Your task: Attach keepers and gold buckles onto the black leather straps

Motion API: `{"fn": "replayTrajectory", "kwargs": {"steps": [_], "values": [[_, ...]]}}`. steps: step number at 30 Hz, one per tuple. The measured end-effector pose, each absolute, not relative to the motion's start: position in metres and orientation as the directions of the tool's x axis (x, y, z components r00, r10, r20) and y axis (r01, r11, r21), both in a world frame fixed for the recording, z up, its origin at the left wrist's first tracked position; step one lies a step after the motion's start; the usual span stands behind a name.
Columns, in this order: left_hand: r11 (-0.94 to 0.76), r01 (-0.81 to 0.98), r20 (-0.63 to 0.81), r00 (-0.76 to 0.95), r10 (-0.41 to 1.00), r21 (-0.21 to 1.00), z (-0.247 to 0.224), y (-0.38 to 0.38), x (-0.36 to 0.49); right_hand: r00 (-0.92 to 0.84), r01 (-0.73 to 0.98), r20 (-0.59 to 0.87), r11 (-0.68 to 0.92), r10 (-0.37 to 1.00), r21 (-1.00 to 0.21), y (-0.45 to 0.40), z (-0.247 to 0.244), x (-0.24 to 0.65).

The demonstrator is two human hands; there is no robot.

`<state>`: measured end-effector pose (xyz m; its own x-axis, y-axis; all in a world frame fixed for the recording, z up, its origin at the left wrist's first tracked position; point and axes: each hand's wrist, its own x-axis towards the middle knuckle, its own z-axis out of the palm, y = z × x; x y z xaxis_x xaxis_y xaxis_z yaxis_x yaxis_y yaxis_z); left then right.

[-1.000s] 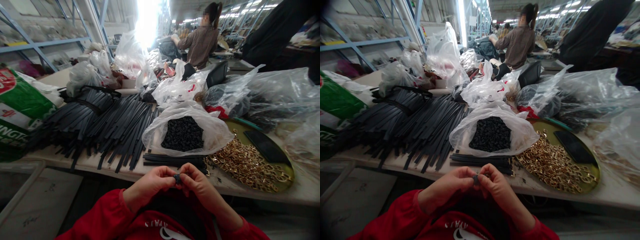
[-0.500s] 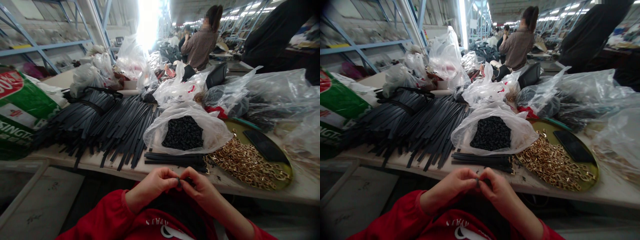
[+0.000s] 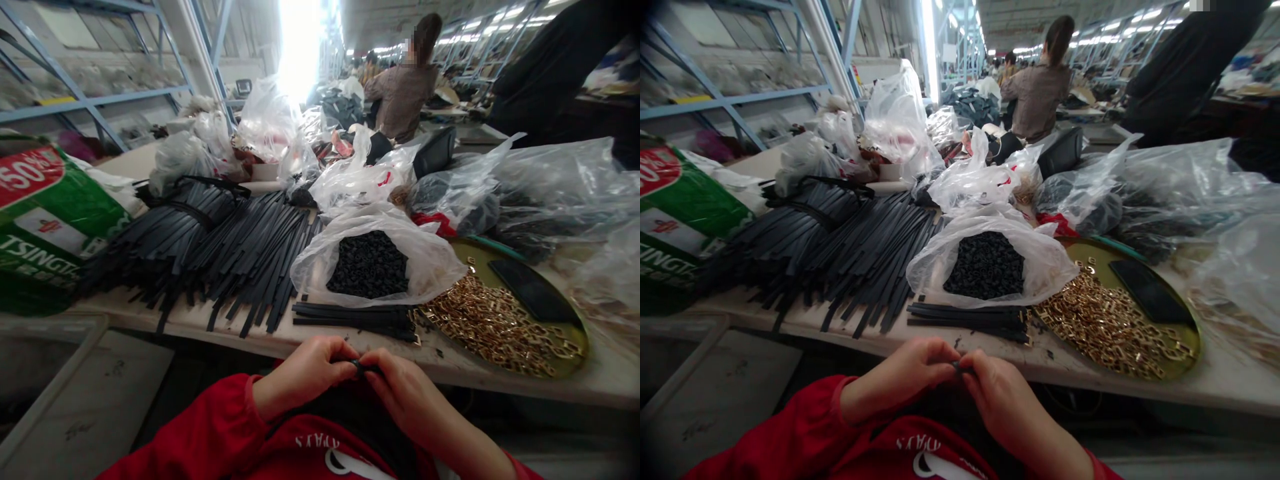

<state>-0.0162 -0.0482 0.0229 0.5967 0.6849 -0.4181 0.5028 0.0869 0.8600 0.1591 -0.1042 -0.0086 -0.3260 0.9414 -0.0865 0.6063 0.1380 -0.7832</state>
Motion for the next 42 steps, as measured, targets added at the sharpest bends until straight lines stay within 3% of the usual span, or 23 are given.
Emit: {"fn": "replayTrajectory", "kwargs": {"steps": [4,10,16,26,31,35,38,40,42], "values": [[-0.055,0.521,-0.314,0.591,0.743,0.852,0.014,-0.052,-0.012,-0.364,0.592,-0.075,0.169,0.928,-0.788,-0.104,-0.009,0.16],[-0.022,0.395,-0.275,0.679,0.68,0.919,0.013,-0.048,-0.017,-0.323,0.428,-0.103,0.047,0.941,-0.903,-0.1,-0.019,0.17],[0.168,0.391,-0.409,0.688,0.6,0.905,0.005,-0.041,-0.013,-0.384,0.442,-0.168,0.021,0.908,-0.897,-0.096,-0.016,0.172],[0.273,0.43,-0.509,0.704,0.496,0.861,0.003,-0.032,-0.014,-0.401,0.388,-0.202,-0.034,0.894,-0.921,-0.092,-0.02,0.173],[0.315,0.444,-0.544,0.652,0.528,0.839,-0.006,-0.032,-0.008,-0.423,0.381,-0.203,-0.029,0.883,-0.924,-0.09,-0.018,0.175],[0.201,0.46,-0.488,0.675,0.553,0.865,-0.011,-0.033,-0.002,-0.385,0.354,-0.18,-0.035,0.905,-0.935,-0.094,-0.024,0.173],[-0.005,0.521,-0.431,0.711,0.556,0.854,-0.006,-0.028,-0.004,-0.317,0.42,-0.15,-0.003,0.936,-0.908,-0.093,-0.03,0.176],[-0.199,0.604,-0.355,0.668,0.654,0.771,-0.003,-0.021,-0.005,-0.224,0.554,-0.083,0.057,0.971,-0.83,-0.086,-0.031,0.184],[-0.346,0.675,-0.213,0.601,0.771,0.652,-0.005,-0.011,-0.004,-0.096,0.741,0.053,0.107,0.994,-0.663,-0.073,-0.032,0.196]]}}
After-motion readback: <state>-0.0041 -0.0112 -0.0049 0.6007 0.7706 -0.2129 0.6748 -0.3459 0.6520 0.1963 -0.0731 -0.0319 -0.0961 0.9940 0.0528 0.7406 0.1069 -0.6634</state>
